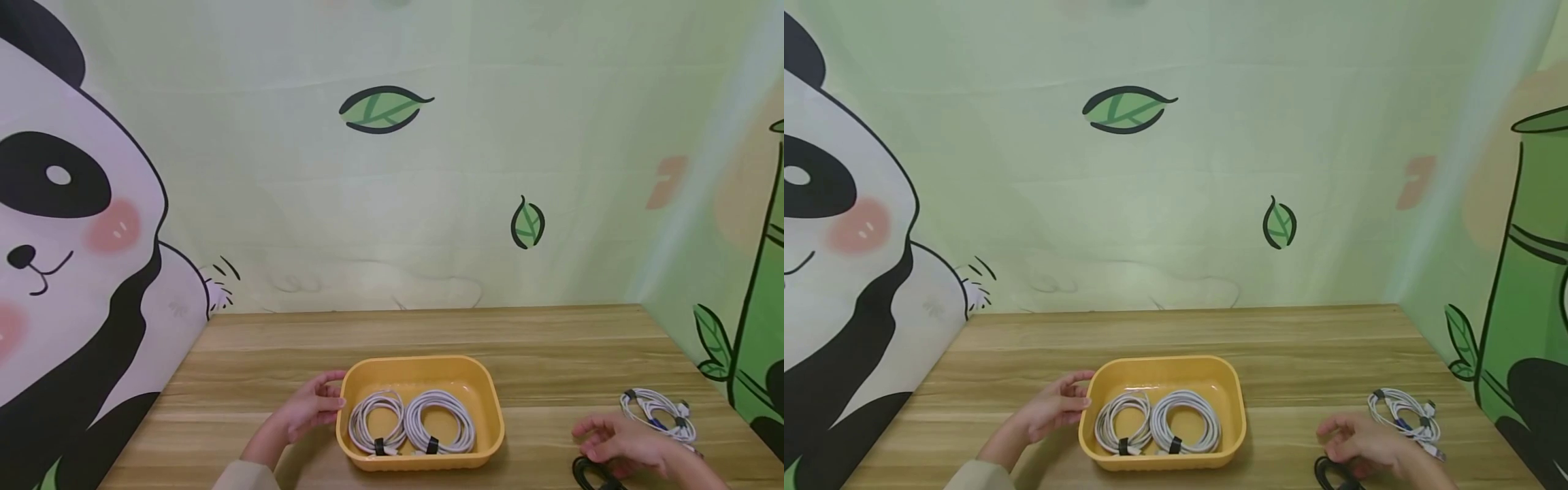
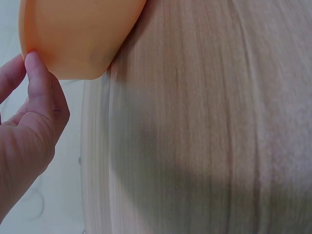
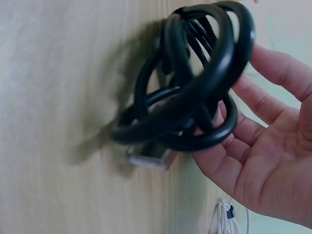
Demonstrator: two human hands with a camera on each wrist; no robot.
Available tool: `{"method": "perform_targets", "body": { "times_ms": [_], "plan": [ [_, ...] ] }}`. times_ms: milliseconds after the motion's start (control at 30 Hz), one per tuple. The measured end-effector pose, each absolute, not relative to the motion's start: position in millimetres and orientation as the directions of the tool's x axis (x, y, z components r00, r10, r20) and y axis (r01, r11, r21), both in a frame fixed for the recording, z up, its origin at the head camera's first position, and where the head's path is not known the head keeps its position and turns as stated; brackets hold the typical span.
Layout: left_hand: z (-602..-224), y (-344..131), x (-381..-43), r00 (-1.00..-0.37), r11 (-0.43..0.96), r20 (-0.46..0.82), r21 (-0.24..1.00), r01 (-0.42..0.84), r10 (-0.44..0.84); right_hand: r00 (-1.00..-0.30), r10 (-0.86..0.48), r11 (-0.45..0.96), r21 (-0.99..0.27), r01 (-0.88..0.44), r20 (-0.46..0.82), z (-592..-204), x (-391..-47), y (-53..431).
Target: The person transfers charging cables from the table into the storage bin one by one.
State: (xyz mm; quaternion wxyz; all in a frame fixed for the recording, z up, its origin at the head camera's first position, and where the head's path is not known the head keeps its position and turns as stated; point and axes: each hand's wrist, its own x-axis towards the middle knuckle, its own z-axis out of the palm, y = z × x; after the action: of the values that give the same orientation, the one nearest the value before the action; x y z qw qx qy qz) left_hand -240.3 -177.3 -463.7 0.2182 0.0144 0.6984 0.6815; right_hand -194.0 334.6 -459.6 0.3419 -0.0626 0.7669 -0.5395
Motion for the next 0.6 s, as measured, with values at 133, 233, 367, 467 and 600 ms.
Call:
{"method": "perform_targets", "body": {
  "times_ms": [133,233,367,467,600],
  "plan": [
    [-463.4,-177.5,-239.7,-0.904,0.068,-0.283,0.959,-0.276,0.321,-0.762,-0.464,0.422,-0.869,0.258,-0.452,-460.9,-192.5,333.8],
    [-462.9,-177.5,-239.1,-0.904,0.068,-0.282,0.959,-0.275,0.323,-0.759,-0.473,0.423,-0.871,0.25,-0.448,-461.3,-191.9,333.1],
    [-462.5,-177.5,-238.9,-0.904,0.069,-0.284,0.958,-0.277,0.32,-0.751,-0.504,0.403,-0.886,0.232,-0.426,-461.8,-192.2,332.1],
    [-462.6,-177.2,-239.2,-0.905,0.067,-0.286,0.958,-0.279,0.315,-0.752,-0.515,0.403,-0.891,0.211,-0.411,-463.0,-192.5,332.0],
    [-462.8,-176.7,-239.6,-0.906,0.066,-0.287,0.957,-0.281,0.31,-0.766,-0.501,0.425,-0.885,0.19,-0.404,-464.4,-191.8,331.6]
  ]
}}
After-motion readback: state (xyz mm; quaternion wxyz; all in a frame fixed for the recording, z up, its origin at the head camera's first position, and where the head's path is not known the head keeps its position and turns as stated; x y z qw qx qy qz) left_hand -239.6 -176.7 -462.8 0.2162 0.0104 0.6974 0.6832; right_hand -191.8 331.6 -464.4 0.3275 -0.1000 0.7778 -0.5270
